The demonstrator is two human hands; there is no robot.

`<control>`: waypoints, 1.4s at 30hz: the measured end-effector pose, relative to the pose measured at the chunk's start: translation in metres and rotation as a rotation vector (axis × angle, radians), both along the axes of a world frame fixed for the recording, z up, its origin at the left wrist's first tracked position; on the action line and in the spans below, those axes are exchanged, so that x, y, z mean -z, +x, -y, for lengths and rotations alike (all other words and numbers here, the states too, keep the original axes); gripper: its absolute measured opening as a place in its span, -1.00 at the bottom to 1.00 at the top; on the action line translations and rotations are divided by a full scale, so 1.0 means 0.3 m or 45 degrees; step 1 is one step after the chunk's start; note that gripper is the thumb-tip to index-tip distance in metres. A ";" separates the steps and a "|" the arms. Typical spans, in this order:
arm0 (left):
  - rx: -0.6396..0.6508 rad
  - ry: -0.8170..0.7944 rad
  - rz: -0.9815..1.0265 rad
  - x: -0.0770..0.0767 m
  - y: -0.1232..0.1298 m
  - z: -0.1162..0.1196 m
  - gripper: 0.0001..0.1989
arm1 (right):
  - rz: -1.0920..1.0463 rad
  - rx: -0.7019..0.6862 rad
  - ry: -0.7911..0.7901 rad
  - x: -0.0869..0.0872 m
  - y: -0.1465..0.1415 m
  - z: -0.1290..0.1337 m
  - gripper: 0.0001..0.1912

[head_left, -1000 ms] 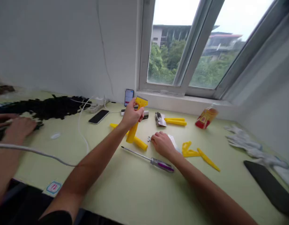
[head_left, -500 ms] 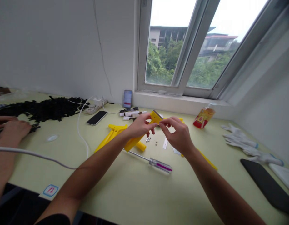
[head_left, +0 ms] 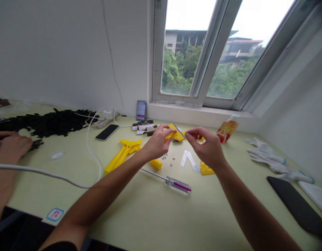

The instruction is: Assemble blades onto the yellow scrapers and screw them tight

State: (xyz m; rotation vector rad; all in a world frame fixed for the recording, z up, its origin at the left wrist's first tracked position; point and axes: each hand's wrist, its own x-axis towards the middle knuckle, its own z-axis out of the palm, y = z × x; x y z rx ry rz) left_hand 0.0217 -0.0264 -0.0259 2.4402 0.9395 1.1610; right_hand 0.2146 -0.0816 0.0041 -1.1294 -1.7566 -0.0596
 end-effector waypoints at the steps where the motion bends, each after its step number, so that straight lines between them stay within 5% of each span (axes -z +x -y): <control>1: -0.022 0.034 0.001 0.001 0.001 0.005 -0.64 | 0.015 -0.008 -0.044 0.004 -0.001 -0.003 -0.93; 16: -0.058 0.304 -0.110 -0.021 0.016 0.068 -0.70 | 0.118 0.085 -0.159 0.029 -0.012 -0.017 -0.91; 25: -0.114 0.236 -0.196 -0.025 0.009 0.066 -0.68 | -0.441 -0.175 -0.475 0.079 0.026 -0.094 -0.50; 30: -0.167 0.165 -0.277 -0.018 -0.001 0.042 -0.64 | -0.589 -0.224 -0.473 0.111 0.061 -0.146 -0.63; 33: -0.107 0.147 -0.263 -0.008 -0.008 0.016 -0.66 | -0.292 -0.107 -0.515 0.143 0.085 -0.165 -0.77; 37: -0.084 0.096 -0.189 -0.003 -0.021 -0.016 -0.71 | 0.447 -0.233 -0.835 0.198 0.073 -0.149 -0.87; 42: -0.037 -0.217 0.146 -0.018 -0.027 -0.040 -0.77 | 0.644 -0.213 -0.846 0.275 0.013 -0.118 -0.96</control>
